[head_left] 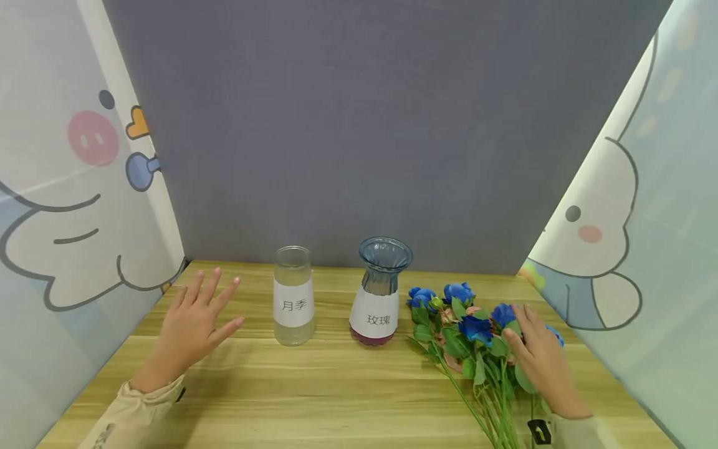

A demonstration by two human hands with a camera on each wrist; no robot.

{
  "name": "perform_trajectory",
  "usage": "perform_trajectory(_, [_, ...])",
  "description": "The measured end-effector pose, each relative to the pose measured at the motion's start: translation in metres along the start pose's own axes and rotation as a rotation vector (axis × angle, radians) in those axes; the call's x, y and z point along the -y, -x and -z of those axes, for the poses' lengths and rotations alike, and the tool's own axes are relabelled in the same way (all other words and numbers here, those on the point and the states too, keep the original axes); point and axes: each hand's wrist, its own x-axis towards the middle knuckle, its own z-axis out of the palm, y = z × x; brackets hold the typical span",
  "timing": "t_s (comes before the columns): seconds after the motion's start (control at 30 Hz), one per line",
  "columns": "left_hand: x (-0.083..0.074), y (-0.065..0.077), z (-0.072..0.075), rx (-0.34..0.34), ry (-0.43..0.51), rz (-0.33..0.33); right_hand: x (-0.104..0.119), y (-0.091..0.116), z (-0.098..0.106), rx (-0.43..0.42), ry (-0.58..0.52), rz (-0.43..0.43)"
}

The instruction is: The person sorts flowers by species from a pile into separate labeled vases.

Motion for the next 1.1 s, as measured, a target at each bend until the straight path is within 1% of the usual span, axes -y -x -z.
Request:
perform_trajectory(0.07, [-0.002, -0.003, 0.000, -0.004, 0.068, 0.005, 0.002, -0.001, 0.003, -0.018, -0.110, -0.029])
perform_trajectory(0.13, [-0.003, -0.007, -0.001, -0.015, 0.140, 0.018, 0.004, -0.001, 0.005, -0.036, -0.182, -0.065])
perform_trajectory(0.23, [-0.008, -0.013, -0.003, -0.083, 0.207, 0.022, 0.005, 0.000, 0.007, -0.081, -0.206, -0.112])
perform_trajectory(0.33, [-0.014, -0.021, -0.007, -0.181, 0.244, 0.013, 0.007, 0.001, 0.008, -0.088, -0.214, -0.182])
perform_trajectory(0.4, [-0.019, -0.028, -0.010, -0.222, 0.294, 0.033, 0.008, 0.001, 0.010, -0.066, -0.235, -0.236])
perform_trajectory(0.47, [-0.025, -0.035, -0.011, -0.241, 0.353, 0.073, 0.006, 0.000, 0.011, -0.038, -0.280, -0.287])
perform_trajectory(0.53, [-0.030, -0.042, -0.013, -0.251, 0.403, 0.108, 0.000, 0.000, 0.009, -0.006, -0.321, -0.331])
perform_trajectory(0.57, [-0.032, -0.046, -0.014, -0.252, 0.422, 0.119, -0.005, 0.000, 0.007, 0.011, -0.344, -0.347])
perform_trajectory(0.6, [-0.035, -0.049, -0.014, -0.252, 0.437, 0.125, -0.012, 0.000, 0.003, 0.010, -0.363, -0.376])
perform_trajectory(0.7, [-0.040, -0.058, -0.017, -0.243, 0.452, 0.134, -0.035, 0.000, -0.011, 0.033, -0.393, -0.444])
perform_trajectory(0.8, [-0.043, -0.062, -0.021, -0.240, 0.479, 0.159, -0.047, -0.003, -0.017, 0.057, -0.482, -0.493])
perform_trajectory(0.9, [-0.042, -0.063, -0.025, -0.255, 0.510, 0.186, -0.040, -0.004, -0.012, 0.122, -0.605, -0.512])
perform_trajectory(0.97, [-0.042, -0.063, -0.028, -0.270, 0.524, 0.195, -0.027, -0.006, -0.003, 0.173, -0.668, -0.565])
perform_trajectory(1.03, [-0.041, -0.063, -0.031, -0.273, 0.531, 0.207, -0.015, -0.008, 0.003, 0.222, -0.688, -0.618])
perform_trajectory(1.1, [-0.041, -0.064, -0.034, -0.268, 0.531, 0.228, -0.005, -0.009, 0.009, 0.293, -0.701, -0.671])
